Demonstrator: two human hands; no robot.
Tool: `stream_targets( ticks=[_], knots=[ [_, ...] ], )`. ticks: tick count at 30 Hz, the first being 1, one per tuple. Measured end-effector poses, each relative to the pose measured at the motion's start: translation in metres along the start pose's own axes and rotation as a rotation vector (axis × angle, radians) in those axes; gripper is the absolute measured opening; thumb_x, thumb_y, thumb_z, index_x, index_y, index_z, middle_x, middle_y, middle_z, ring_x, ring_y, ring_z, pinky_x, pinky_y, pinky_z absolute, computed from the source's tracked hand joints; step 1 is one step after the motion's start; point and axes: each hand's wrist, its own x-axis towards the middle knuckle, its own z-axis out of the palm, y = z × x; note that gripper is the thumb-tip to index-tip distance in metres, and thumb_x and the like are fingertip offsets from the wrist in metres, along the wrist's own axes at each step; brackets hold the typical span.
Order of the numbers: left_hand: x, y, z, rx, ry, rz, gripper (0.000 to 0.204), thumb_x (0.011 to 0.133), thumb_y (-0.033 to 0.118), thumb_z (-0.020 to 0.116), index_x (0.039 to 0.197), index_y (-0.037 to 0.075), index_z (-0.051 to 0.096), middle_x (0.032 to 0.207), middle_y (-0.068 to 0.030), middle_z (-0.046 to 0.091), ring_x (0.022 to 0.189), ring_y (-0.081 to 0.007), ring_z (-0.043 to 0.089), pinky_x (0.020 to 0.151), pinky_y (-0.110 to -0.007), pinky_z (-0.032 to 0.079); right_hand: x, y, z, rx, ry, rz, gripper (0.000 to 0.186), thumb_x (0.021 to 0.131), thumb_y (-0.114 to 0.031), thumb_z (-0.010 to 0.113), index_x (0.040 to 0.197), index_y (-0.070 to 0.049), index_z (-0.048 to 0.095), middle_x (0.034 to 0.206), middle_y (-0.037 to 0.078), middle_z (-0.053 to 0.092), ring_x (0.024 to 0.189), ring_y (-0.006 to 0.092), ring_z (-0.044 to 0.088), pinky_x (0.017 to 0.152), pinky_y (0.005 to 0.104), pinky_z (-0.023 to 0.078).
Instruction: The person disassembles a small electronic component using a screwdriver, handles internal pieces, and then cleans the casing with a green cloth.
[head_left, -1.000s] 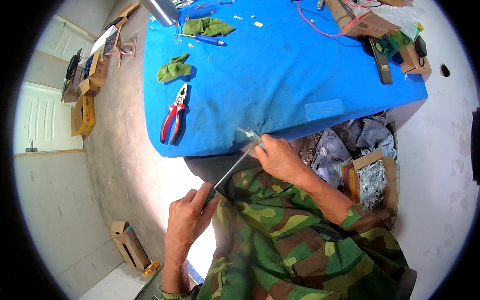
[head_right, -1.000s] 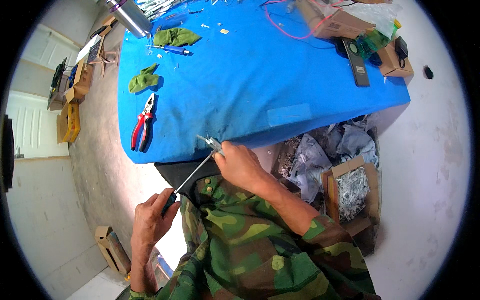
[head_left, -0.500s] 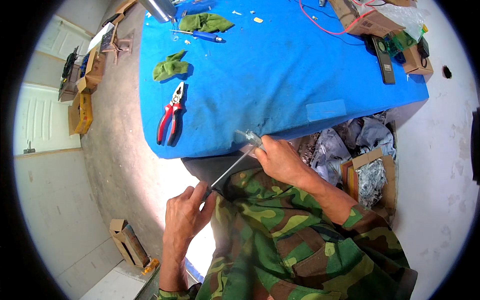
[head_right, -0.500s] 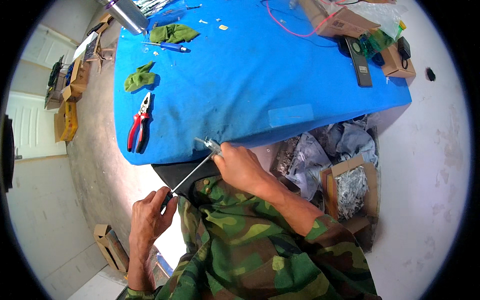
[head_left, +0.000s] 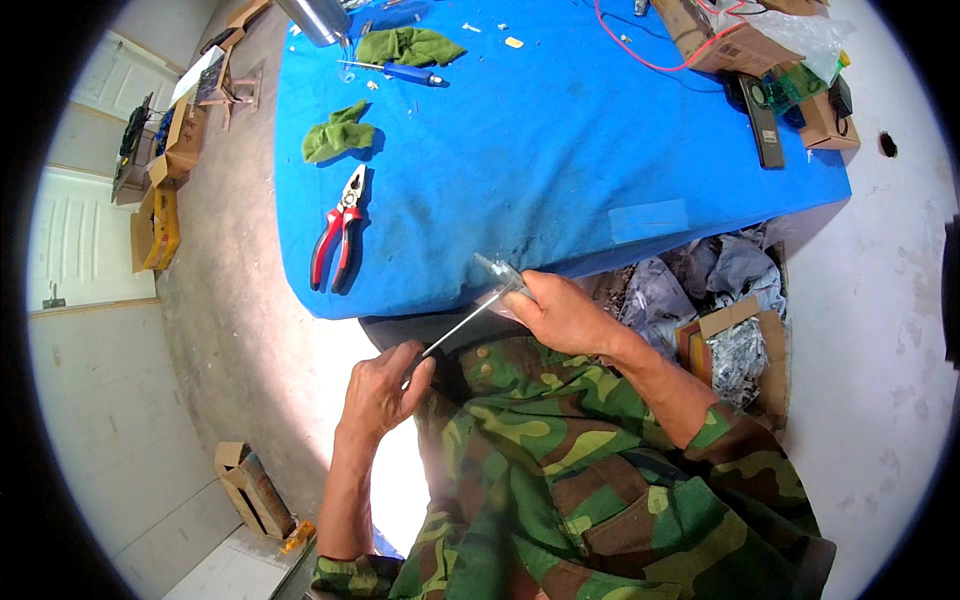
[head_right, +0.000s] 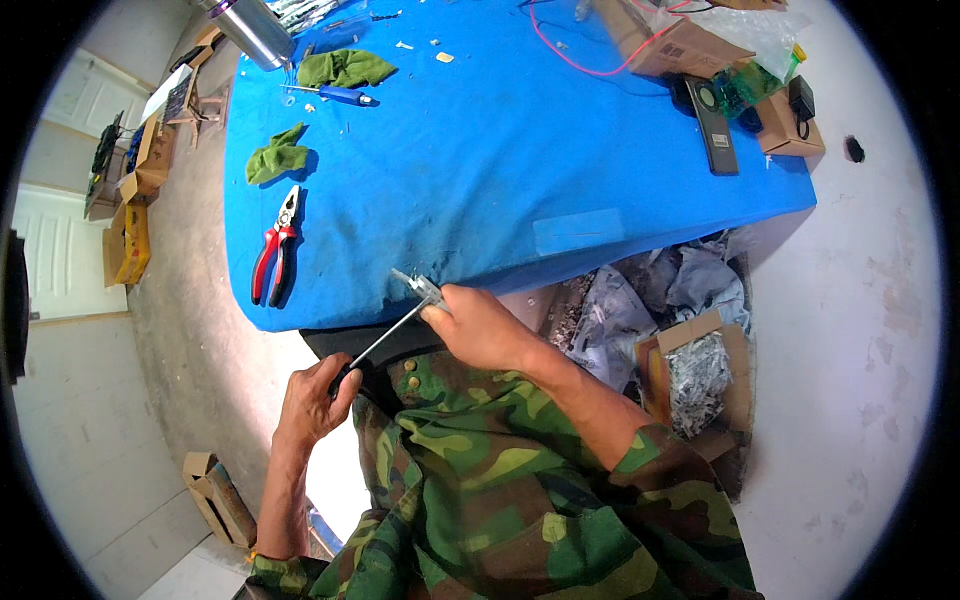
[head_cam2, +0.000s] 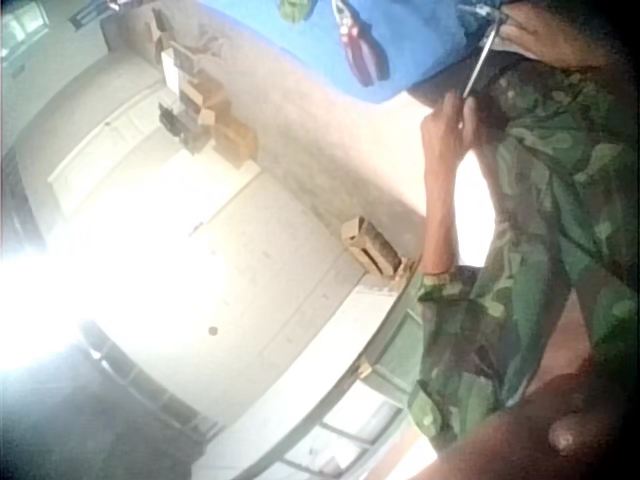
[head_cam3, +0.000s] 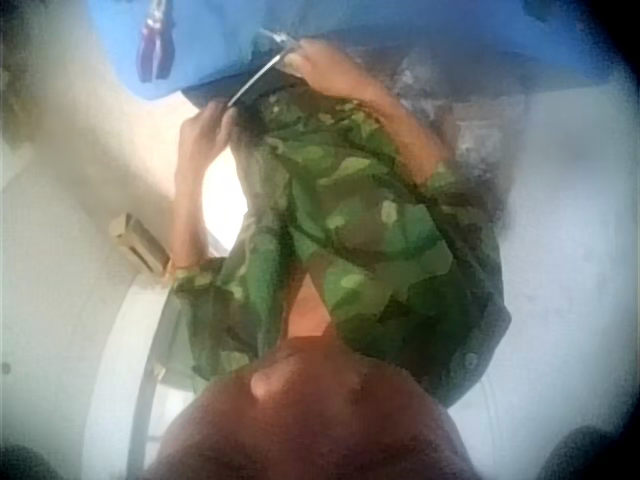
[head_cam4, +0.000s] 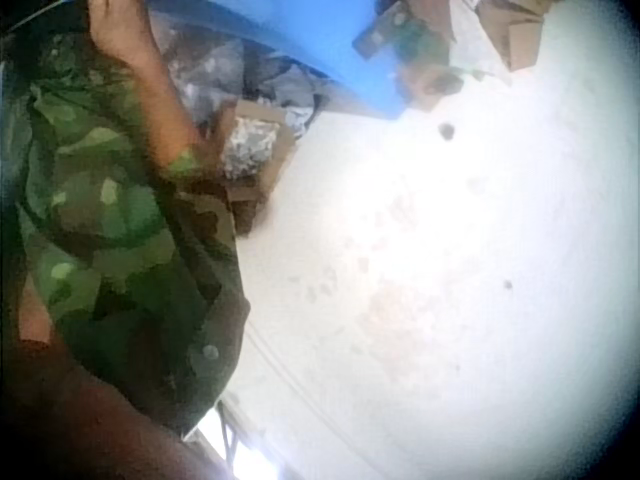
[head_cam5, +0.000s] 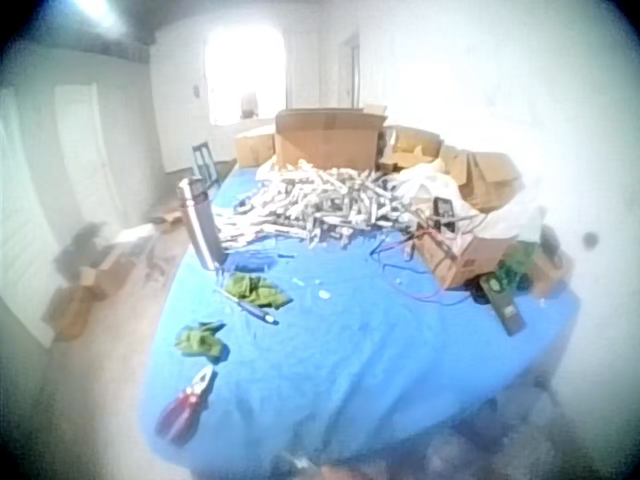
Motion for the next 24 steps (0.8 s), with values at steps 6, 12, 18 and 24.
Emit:
stream_targets(
  ticks=[6,12,18,24],
  knots=[
    [0.006,-0.008,0.009,-0.012,-0.006,0.011,0.020,0.100,0.023,0.066,0.104,0.003,0.065,0.077,-0.0200,0.069,0.063,-0.0403,0.068,0.057,-0.046,0.053,0.007,0.013,0.001,0.144,-0.081,-0.041,0.034,0.103,-0.028,0.055,0.094,0.005,0.060,0.077,0.018,0.062,0.074,0.0269,0.060,0.071,0.0447,0.049],
    [0.008,-0.012,0.013,0.019,-0.005,0.028,0.021,0.102,0.024,0.064,0.102,0.003,0.063,0.079,-0.0211,0.069,0.066,-0.0426,0.067,0.059,-0.048,0.051,0.001,-0.005,-0.010,0.378,-0.232,0.162,0.033,0.105,-0.030,0.053,0.085,-0.005,0.059,0.076,-0.004,0.052,0.071,0.0094,0.047,0.062,0.0328,0.042],
    [0.010,-0.007,0.011,0.027,-0.010,-0.020,0.024,0.101,0.028,0.063,0.102,0.005,0.063,0.081,-0.0207,0.069,0.072,-0.0452,0.067,0.061,-0.051,0.052,-0.004,-0.013,-0.014,0.434,-0.247,0.164,0.033,0.106,-0.033,0.053,0.085,-0.008,0.058,0.077,-0.007,0.049,0.070,0.0074,0.043,0.060,0.0301,0.038],
    [-0.015,0.009,0.011,-0.011,0.063,-0.058,0.026,0.101,0.027,0.065,0.102,0.001,0.066,0.076,-0.0199,0.067,0.059,-0.0360,0.064,0.057,-0.043,0.049,-0.014,-0.010,-0.002,0.489,-0.139,0.228,0.046,0.111,-0.047,0.045,0.106,-0.005,0.062,0.075,-0.004,0.047,0.068,0.0080,0.044,0.058,0.0280,0.038]
  ],
)
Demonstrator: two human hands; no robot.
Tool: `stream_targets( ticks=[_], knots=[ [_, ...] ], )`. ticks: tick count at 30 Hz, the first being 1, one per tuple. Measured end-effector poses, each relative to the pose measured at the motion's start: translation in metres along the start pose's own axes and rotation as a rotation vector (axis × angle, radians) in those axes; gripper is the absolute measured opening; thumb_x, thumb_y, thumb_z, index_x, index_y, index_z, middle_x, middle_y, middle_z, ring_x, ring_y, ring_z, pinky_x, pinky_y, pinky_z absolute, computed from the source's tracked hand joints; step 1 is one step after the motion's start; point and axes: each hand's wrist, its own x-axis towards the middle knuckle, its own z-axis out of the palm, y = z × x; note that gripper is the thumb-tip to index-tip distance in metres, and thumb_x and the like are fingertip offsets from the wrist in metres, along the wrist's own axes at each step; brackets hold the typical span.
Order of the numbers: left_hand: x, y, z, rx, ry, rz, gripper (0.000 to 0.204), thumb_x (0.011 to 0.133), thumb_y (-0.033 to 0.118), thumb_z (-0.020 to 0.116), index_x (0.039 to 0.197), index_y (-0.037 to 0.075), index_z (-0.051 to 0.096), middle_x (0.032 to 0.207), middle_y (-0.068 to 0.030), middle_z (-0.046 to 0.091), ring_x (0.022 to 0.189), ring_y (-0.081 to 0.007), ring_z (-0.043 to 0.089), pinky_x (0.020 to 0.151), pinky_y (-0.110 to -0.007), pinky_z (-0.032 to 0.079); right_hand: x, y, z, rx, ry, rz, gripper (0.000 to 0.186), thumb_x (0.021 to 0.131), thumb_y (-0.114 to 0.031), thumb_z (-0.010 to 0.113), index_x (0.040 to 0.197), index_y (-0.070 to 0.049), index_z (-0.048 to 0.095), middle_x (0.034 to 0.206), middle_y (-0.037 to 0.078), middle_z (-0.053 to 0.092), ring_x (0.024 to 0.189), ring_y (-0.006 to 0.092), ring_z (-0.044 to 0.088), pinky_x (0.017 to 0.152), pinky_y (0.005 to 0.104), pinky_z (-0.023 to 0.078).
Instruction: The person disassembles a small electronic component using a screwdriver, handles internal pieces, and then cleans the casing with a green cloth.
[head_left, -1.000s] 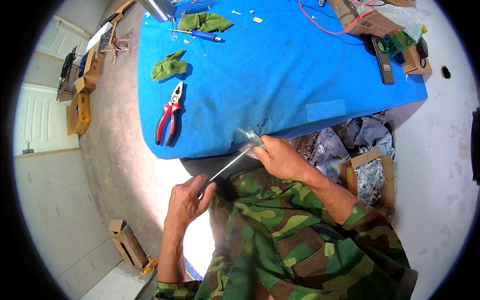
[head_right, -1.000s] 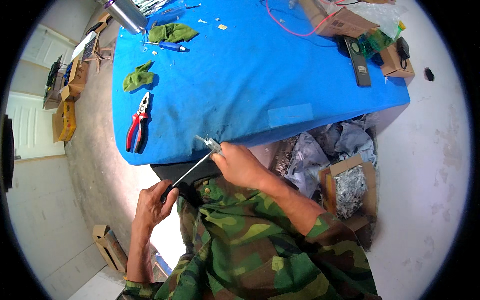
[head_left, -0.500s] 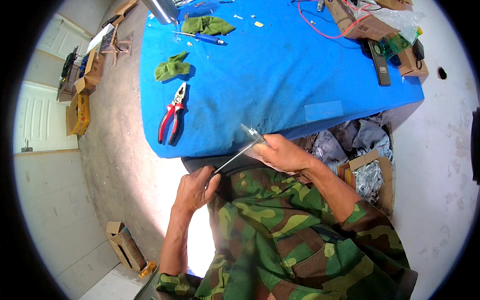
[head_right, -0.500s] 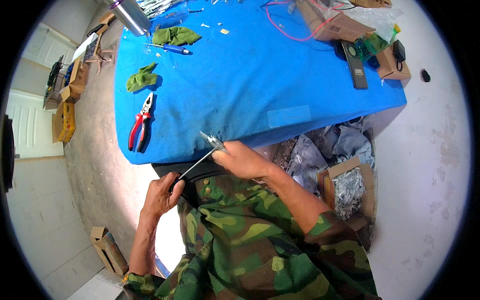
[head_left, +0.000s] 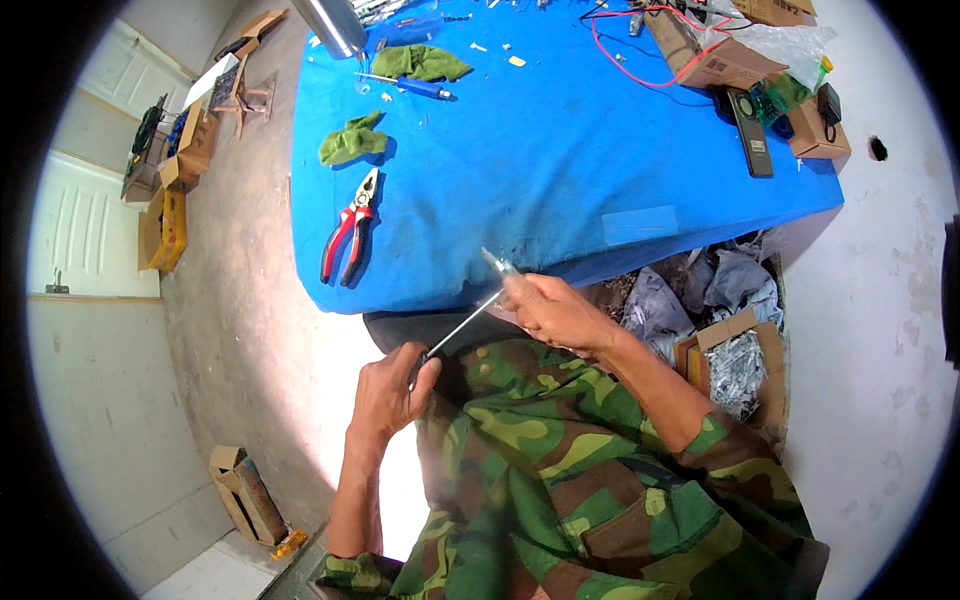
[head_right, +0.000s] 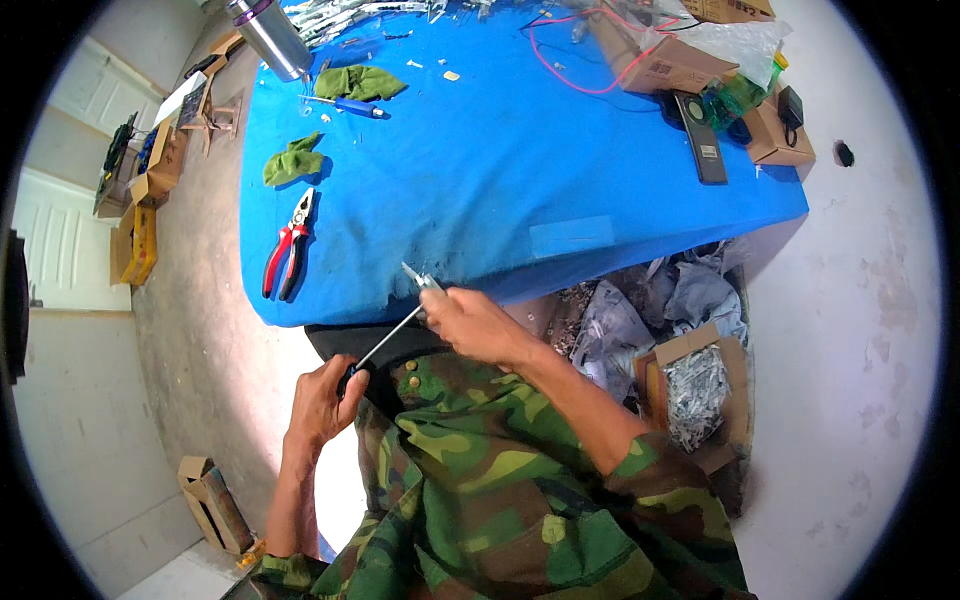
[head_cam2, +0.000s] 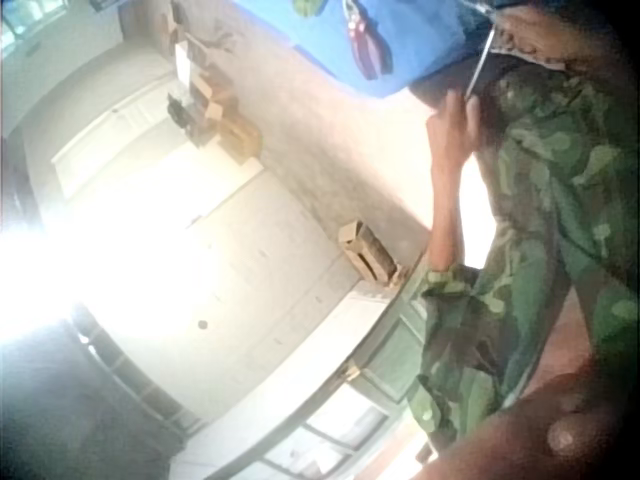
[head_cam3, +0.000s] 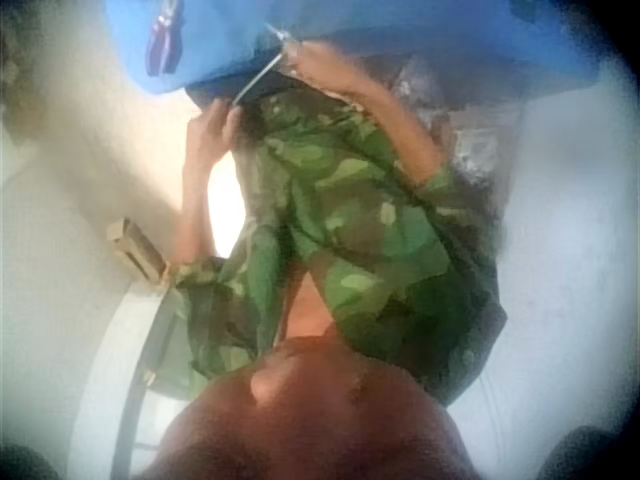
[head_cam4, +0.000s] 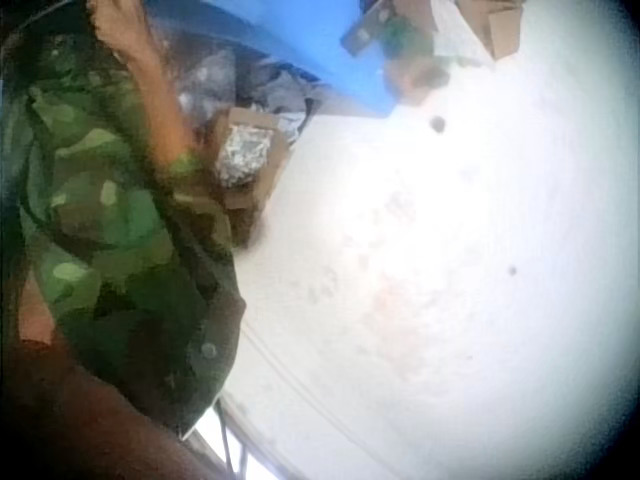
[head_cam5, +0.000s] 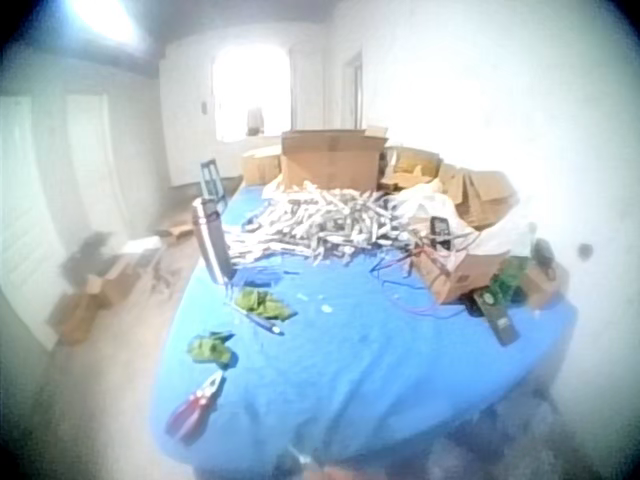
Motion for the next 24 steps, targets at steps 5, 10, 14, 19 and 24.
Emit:
stream_targets(
  ticks=[5,10,14,19,24],
  knots=[
    [-0.028,0.016,0.000,-0.151,0.106,-0.081,0.031,0.104,0.032,0.064,0.103,0.001,0.067,0.070,-0.0112,0.064,0.057,-0.0179,0.059,0.054,-0.034,0.046,-0.019,0.012,-0.007,0.284,-0.048,-0.053,0.054,0.114,-0.051,0.035,0.133,-0.004,0.055,0.076,-0.003,0.049,0.064,0.0093,0.048,0.054,0.0254,0.038],
    [-0.044,0.025,0.005,-0.271,0.182,-0.137,0.029,0.105,0.031,0.065,0.102,0.002,0.067,0.066,-0.0034,0.059,0.057,-0.0112,0.054,0.053,-0.030,0.043,-0.023,0.016,-0.004,0.482,0.038,-0.160,0.047,0.116,-0.041,0.036,0.137,-0.003,0.054,0.093,0.002,0.063,0.079,0.0129,0.060,0.067,0.0274,0.049],
    [-0.052,0.035,0.016,-0.326,0.138,-0.200,0.030,0.104,0.031,0.066,0.102,0.002,0.067,0.066,-0.0025,0.059,0.058,-0.0108,0.055,0.054,-0.030,0.044,-0.020,0.021,-0.006,0.465,0.130,-0.264,0.041,0.114,-0.035,0.047,0.138,-0.004,0.056,0.111,0.006,0.065,0.100,0.0144,0.062,0.082,0.0309,0.053],
    [-0.053,0.053,0.021,-0.363,0.074,-0.270,0.028,0.098,0.029,0.071,0.104,0.002,0.069,0.069,-0.0056,0.062,0.062,-0.0144,0.059,0.060,-0.032,0.049,-0.021,0.019,-0.012,0.464,0.228,-0.317,0.035,0.111,-0.029,0.056,0.137,-0.004,0.058,0.116,0.006,0.065,0.108,0.0143,0.063,0.086,0.0320,0.054],
    [-0.055,0.063,0.026,-0.368,0.045,-0.246,0.033,0.095,0.030,0.076,0.111,0.002,0.069,0.074,-0.0076,0.067,0.067,-0.0174,0.065,0.064,-0.033,0.052,-0.023,0.016,-0.014,0.365,0.307,-0.307,0.027,0.107,-0.017,0.059,0.131,-0.005,0.059,0.122,0.011,0.068,0.111,0.0155,0.064,0.089,0.0344,0.055]
  ],
)
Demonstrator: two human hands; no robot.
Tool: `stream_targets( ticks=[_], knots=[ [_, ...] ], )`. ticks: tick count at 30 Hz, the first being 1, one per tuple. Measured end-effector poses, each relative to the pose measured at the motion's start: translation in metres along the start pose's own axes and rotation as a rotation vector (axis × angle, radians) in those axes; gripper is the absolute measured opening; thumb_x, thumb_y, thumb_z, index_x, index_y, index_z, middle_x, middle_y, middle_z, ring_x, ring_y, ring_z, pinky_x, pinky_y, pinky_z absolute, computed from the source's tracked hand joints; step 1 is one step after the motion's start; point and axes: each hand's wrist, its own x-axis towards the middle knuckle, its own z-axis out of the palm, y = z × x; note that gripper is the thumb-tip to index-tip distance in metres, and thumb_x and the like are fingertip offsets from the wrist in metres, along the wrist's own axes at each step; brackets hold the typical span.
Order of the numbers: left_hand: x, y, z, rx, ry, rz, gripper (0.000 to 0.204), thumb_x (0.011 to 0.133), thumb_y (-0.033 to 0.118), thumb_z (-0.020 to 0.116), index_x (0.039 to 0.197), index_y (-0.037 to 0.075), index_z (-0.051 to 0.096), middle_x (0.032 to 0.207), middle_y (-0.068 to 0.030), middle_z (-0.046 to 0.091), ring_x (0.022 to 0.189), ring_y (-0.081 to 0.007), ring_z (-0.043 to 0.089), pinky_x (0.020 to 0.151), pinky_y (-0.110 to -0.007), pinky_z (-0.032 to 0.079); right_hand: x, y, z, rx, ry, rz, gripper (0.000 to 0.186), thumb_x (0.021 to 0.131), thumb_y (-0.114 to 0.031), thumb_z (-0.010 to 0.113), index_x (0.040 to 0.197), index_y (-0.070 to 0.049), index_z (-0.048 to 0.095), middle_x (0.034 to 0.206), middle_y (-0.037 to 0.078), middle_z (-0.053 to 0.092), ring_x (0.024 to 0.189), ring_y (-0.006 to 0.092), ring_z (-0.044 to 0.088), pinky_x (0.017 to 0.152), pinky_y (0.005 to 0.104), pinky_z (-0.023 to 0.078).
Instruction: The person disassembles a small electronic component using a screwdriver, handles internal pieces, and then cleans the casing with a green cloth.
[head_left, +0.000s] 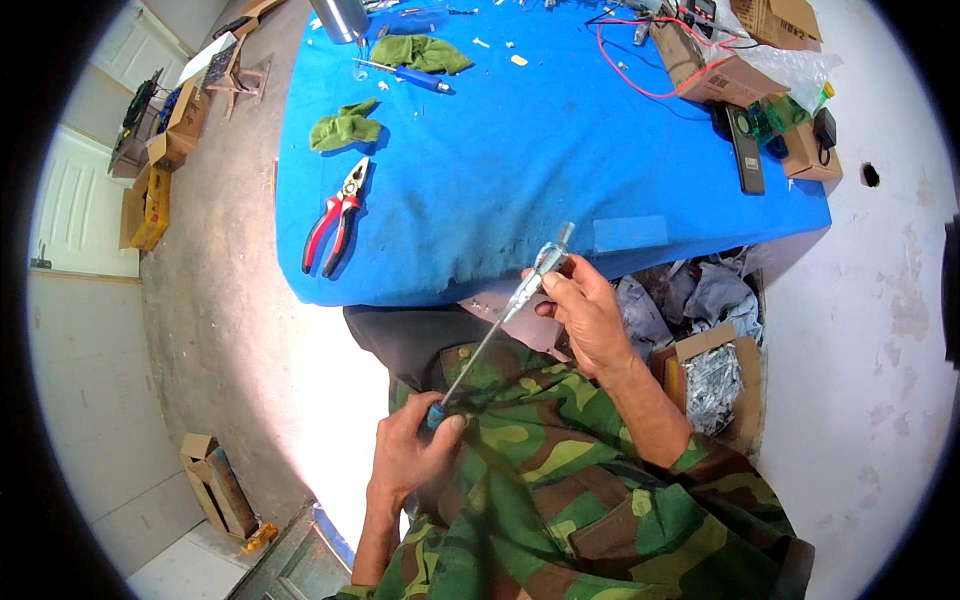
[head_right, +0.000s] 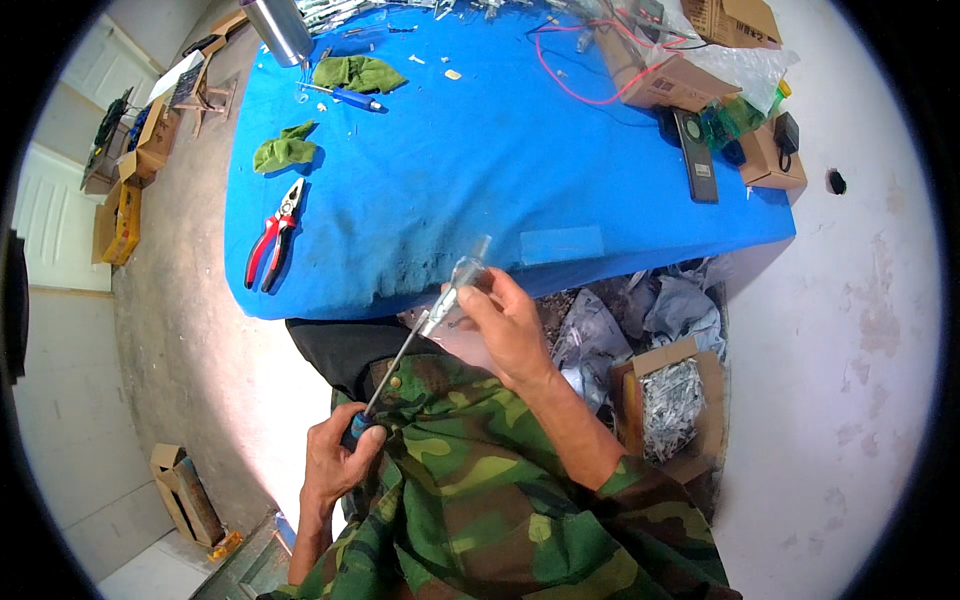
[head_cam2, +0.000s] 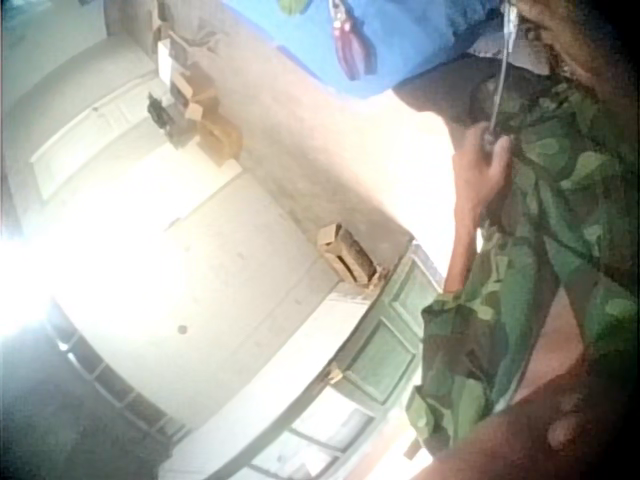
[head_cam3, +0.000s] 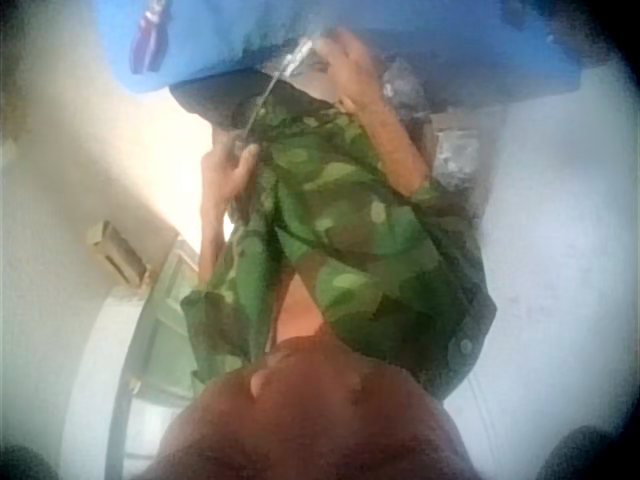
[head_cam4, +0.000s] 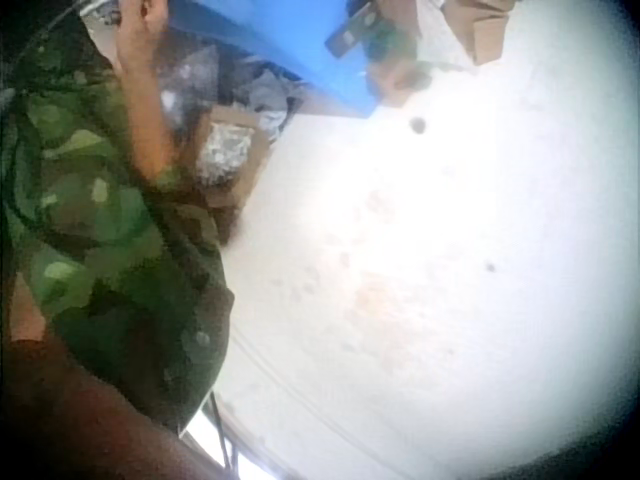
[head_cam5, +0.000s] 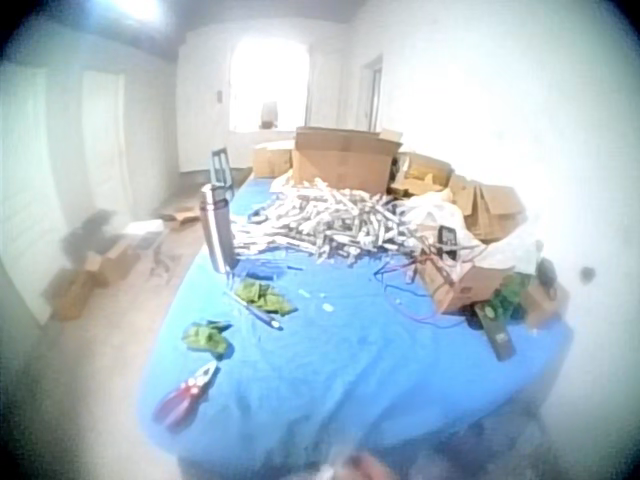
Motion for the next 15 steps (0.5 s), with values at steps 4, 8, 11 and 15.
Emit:
stream_targets(
  ticks=[4,8,11,15],
  knots=[
    [-0.003,0.001,0.001,0.031,-0.024,-0.005,0.036,0.095,0.026,0.075,0.119,0.002,0.066,0.082,-0.0115,0.072,0.071,-0.0203,0.070,0.068,-0.034,0.055,-0.005,-0.003,0.004,0.101,0.012,0.025,0.024,0.103,-0.007,0.061,0.127,-0.005,0.056,0.128,0.016,0.066,0.112,0.0193,0.064,0.089,0.0383,0.056],
    [-0.004,0.008,-0.002,0.013,-0.029,-0.061,0.034,0.096,0.024,0.073,0.120,0.001,0.066,0.083,-0.0126,0.072,0.071,-0.0209,0.070,0.068,-0.034,0.055,-0.004,0.003,0.006,0.206,-0.001,0.013,0.028,0.100,-0.002,0.062,0.127,-0.003,0.052,0.131,0.018,0.063,0.113,0.0235,0.065,0.088,0.0408,0.057],
    [-0.004,0.008,-0.001,0.012,-0.005,-0.057,0.033,0.097,0.023,0.071,0.121,0.001,0.066,0.083,-0.0134,0.072,0.071,-0.0215,0.070,0.068,-0.034,0.055,-0.003,0.005,0.009,0.228,0.020,0.013,0.029,0.100,0.000,0.060,0.127,-0.002,0.051,0.132,0.019,0.061,0.114,0.0254,0.065,0.089,0.0410,0.059],
    [-0.003,0.007,0.000,0.035,0.007,-0.039,0.033,0.098,0.022,0.070,0.122,0.001,0.066,0.082,-0.0140,0.072,0.070,-0.0214,0.069,0.067,-0.034,0.054,-0.004,0.009,0.011,0.217,0.060,0.003,0.029,0.098,0.002,0.061,0.125,-0.001,0.050,0.132,0.019,0.061,0.115,0.0270,0.066,0.091,0.0406,0.060]
  ],
)
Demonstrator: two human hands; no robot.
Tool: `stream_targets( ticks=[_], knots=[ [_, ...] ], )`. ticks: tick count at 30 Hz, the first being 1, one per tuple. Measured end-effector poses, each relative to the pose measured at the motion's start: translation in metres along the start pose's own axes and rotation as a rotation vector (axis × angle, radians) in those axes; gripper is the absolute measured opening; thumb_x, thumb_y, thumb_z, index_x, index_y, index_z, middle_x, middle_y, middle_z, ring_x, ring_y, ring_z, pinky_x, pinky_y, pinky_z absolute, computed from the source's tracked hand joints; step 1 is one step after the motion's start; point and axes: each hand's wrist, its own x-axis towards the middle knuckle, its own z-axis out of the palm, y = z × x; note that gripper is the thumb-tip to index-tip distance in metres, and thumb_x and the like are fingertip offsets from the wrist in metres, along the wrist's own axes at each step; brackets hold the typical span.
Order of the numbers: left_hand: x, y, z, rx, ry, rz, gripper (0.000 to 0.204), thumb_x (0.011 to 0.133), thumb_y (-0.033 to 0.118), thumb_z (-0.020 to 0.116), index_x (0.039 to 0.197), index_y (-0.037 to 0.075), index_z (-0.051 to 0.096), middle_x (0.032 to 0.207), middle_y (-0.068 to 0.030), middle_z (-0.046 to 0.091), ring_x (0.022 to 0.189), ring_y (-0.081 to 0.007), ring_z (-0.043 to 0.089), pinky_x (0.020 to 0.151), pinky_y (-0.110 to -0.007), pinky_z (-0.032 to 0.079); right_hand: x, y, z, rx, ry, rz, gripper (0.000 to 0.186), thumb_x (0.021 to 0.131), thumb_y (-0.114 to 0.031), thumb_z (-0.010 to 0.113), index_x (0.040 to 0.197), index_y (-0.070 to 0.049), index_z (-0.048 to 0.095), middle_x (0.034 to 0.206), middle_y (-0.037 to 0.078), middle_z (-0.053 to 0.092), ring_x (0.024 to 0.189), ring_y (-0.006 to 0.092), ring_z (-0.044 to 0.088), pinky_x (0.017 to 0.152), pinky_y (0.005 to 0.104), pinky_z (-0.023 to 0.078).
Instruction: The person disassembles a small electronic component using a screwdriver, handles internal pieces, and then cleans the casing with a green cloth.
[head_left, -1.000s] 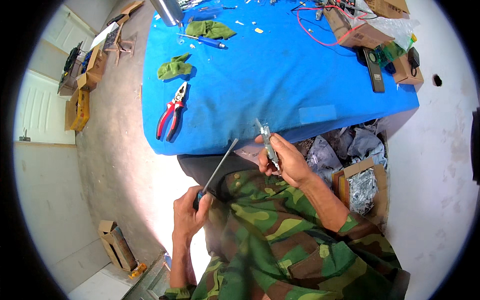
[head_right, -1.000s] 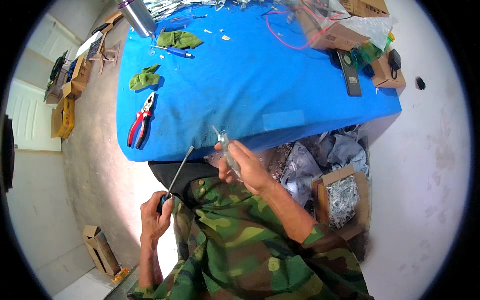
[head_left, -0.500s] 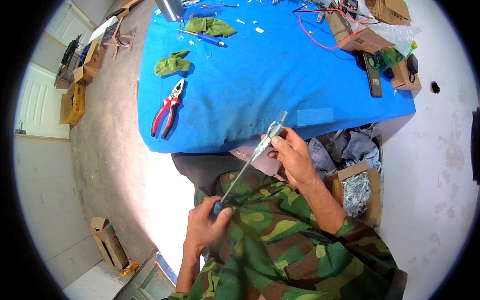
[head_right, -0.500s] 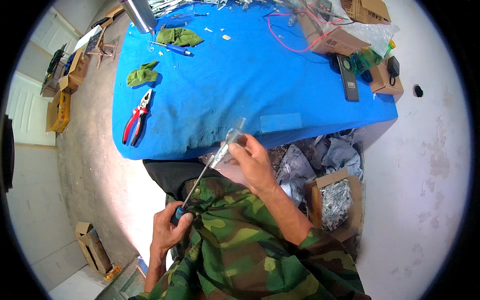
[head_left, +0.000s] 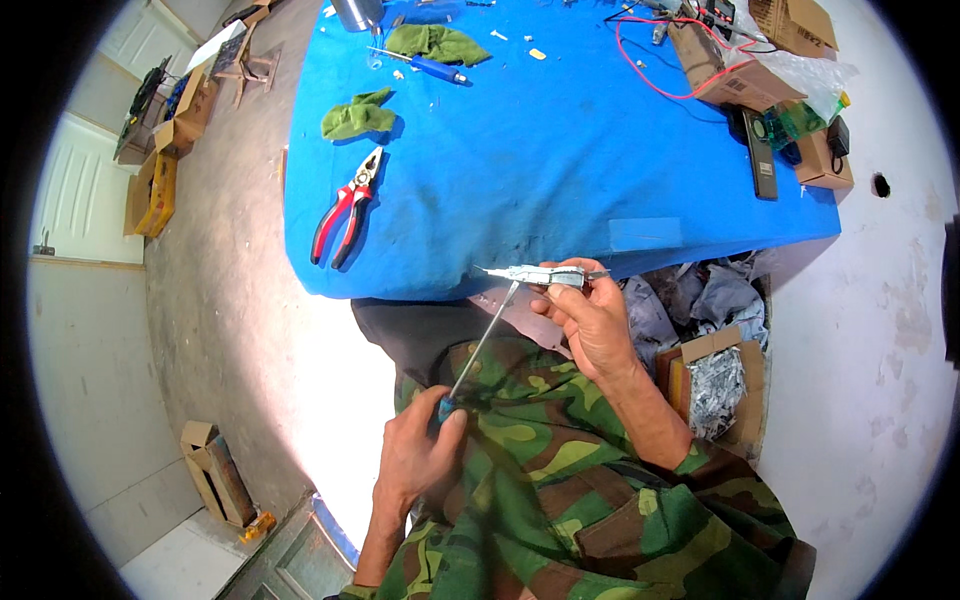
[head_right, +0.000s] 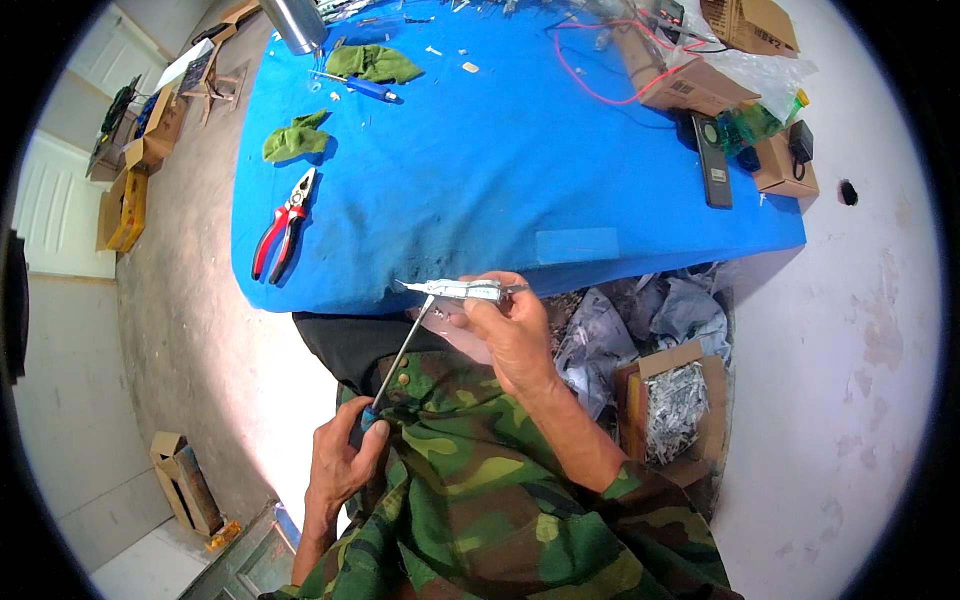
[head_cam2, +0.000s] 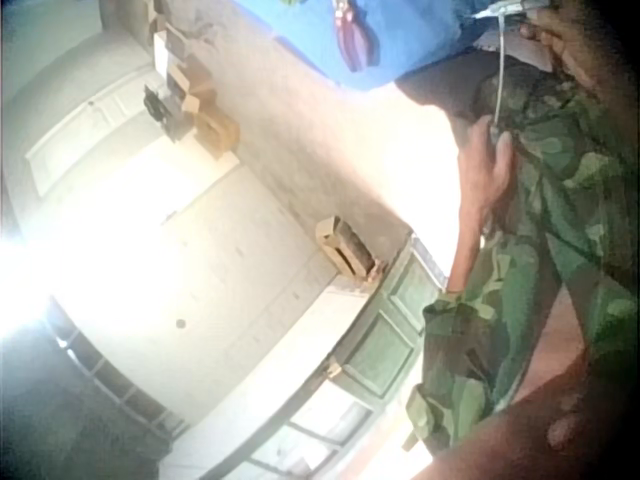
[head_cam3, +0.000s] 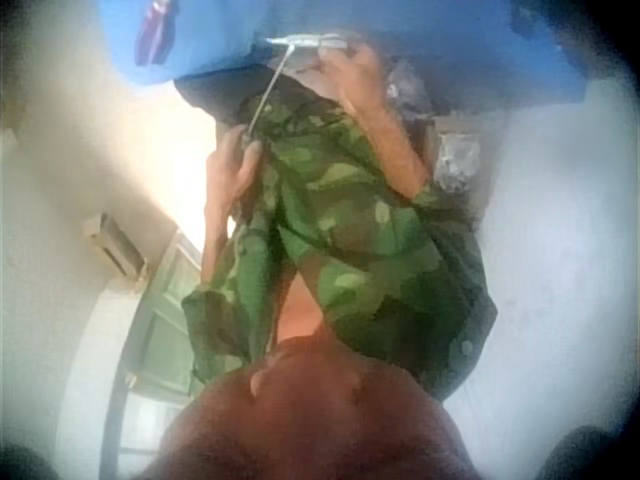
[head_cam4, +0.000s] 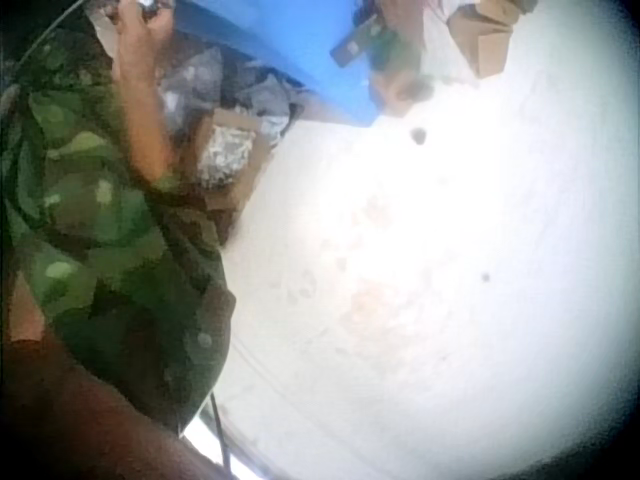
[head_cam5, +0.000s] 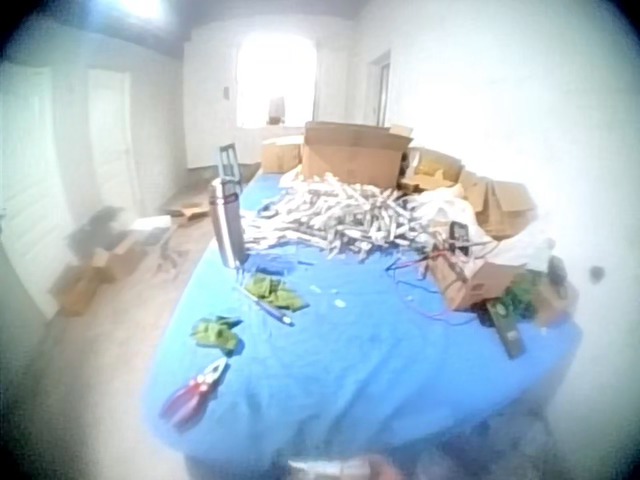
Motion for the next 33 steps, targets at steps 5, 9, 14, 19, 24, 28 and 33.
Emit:
stream_targets(
  ticks=[5,9,14,19,24,28,33],
  knots=[
    [0.002,0.000,0.002,-0.014,-0.004,-0.016,0.032,0.098,0.022,0.070,0.122,0.001,0.066,0.080,-0.0136,0.071,0.067,-0.0209,0.068,0.064,-0.035,0.053,-0.001,0.009,-0.001,-0.002,0.029,-0.027,0.031,0.097,0.003,0.063,0.125,-0.001,0.050,0.132,0.019,0.061,0.115,0.0268,0.067,0.093,0.0403,0.061],
    [0.007,0.018,-0.004,-0.023,-0.060,-0.170,0.034,0.096,0.022,0.068,0.123,0.001,0.067,0.096,-0.0227,0.074,0.087,-0.0406,0.074,0.078,-0.042,0.057,-0.002,0.016,-0.001,0.036,0.051,-0.028,0.031,0.097,0.004,0.063,0.124,0.000,0.050,0.132,0.018,0.061,0.114,0.0259,0.067,0.096,0.0406,0.061],
    [0.005,0.010,0.000,-0.001,-0.004,-0.068,0.034,0.097,0.023,0.070,0.123,0.001,0.067,0.087,-0.0150,0.072,0.073,-0.0247,0.068,0.068,-0.035,0.053,-0.004,0.018,-0.001,0.056,0.061,-0.036,0.029,0.098,0.004,0.063,0.123,0.000,0.051,0.133,0.018,0.061,0.114,0.0251,0.067,0.096,0.0404,0.062],
    [0.003,0.024,-0.003,0.002,0.118,0.041,0.034,0.097,0.022,0.069,0.123,0.000,0.067,0.083,-0.0099,0.069,0.069,-0.0169,0.064,0.065,-0.031,0.051,-0.009,0.021,-0.006,0.040,0.079,-0.064,0.029,0.098,0.004,0.064,0.123,-0.001,0.051,0.133,0.018,0.060,0.113,0.0247,0.067,0.096,0.0393,0.063],
    [0.014,0.027,0.004,0.005,0.079,0.086,0.032,0.099,0.020,0.067,0.124,0.000,0.067,0.083,-0.0096,0.070,0.069,-0.0180,0.064,0.066,-0.032,0.052,-0.013,0.024,-0.012,-0.012,0.053,-0.130,0.029,0.098,0.005,0.063,0.123,-0.001,0.051,0.133,0.018,0.059,0.111,0.0224,0.067,0.096,0.0377,0.063],
    [0.018,0.035,0.006,0.043,-0.022,-0.027,0.030,0.101,0.019,0.065,0.124,0.000,0.066,0.082,-0.0126,0.070,0.069,-0.0207,0.068,0.067,-0.033,0.053,-0.014,0.026,-0.014,0.011,0.061,-0.131,0.029,0.098,0.004,0.063,0.124,0.000,0.050,0.133,0.018,0.060,0.108,0.0214,0.068,0.095,0.0366,0.063],
    [0.020,0.042,0.005,0.053,0.059,0.101,0.031,0.102,0.020,0.065,0.126,0.001,0.065,0.080,-0.0149,0.069,0.069,-0.0215,0.069,0.066,-0.034,0.053,-0.015,0.025,-0.016,0.004,0.097,-0.125,0.028,0.099,0.003,0.063,0.124,0.000,0.050,0.133,0.018,0.061,0.101,0.0213,0.070,0.092,0.0359,0.064]
  ],
)
